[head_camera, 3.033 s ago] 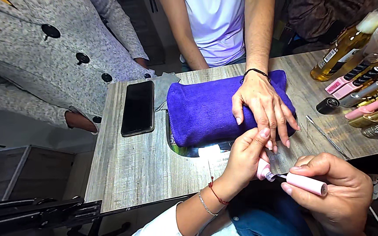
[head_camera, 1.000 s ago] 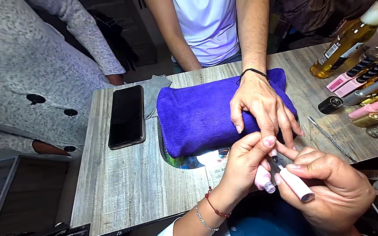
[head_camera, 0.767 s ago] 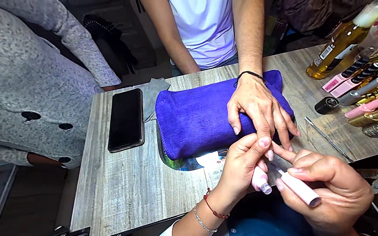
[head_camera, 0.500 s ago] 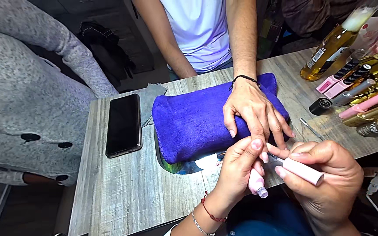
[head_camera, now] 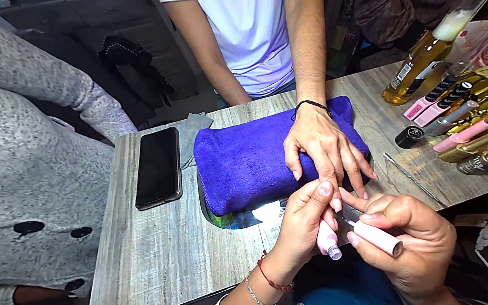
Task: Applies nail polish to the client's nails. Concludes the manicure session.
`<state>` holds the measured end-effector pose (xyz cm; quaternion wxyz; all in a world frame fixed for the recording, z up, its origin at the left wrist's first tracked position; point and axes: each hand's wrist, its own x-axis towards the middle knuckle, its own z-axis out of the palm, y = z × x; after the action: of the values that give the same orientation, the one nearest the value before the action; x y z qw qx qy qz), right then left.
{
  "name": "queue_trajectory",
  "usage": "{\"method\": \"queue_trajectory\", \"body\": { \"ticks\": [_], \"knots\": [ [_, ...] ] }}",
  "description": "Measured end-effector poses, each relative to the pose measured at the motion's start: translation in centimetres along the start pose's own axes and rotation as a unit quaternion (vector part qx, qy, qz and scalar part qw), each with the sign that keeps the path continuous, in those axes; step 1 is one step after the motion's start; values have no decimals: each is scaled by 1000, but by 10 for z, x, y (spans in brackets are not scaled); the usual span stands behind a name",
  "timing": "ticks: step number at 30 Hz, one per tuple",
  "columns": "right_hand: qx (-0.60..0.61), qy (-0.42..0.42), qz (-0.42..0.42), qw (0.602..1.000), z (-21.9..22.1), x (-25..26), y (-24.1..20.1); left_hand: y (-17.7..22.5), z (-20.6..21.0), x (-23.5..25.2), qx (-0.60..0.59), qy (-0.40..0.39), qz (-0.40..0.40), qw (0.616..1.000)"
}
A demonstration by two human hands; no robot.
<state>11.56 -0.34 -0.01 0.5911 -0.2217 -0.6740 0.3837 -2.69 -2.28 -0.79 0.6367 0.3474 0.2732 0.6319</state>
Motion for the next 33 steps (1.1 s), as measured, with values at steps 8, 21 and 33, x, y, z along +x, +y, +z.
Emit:
{"method": "queue_trajectory", "body": {
  "ticks": [8,21,33],
  "knots": [
    [64,34,24,997,2,3,1,-4,-4,-1,-32,13,-24,999],
    [-18,7,-34,999,0,-4,1,-2,-2,0,6,6,-14,1000],
    [-125,8,-60,990,2,4,2,-1,3,3,-9,36,-19,999]
  ]
}}
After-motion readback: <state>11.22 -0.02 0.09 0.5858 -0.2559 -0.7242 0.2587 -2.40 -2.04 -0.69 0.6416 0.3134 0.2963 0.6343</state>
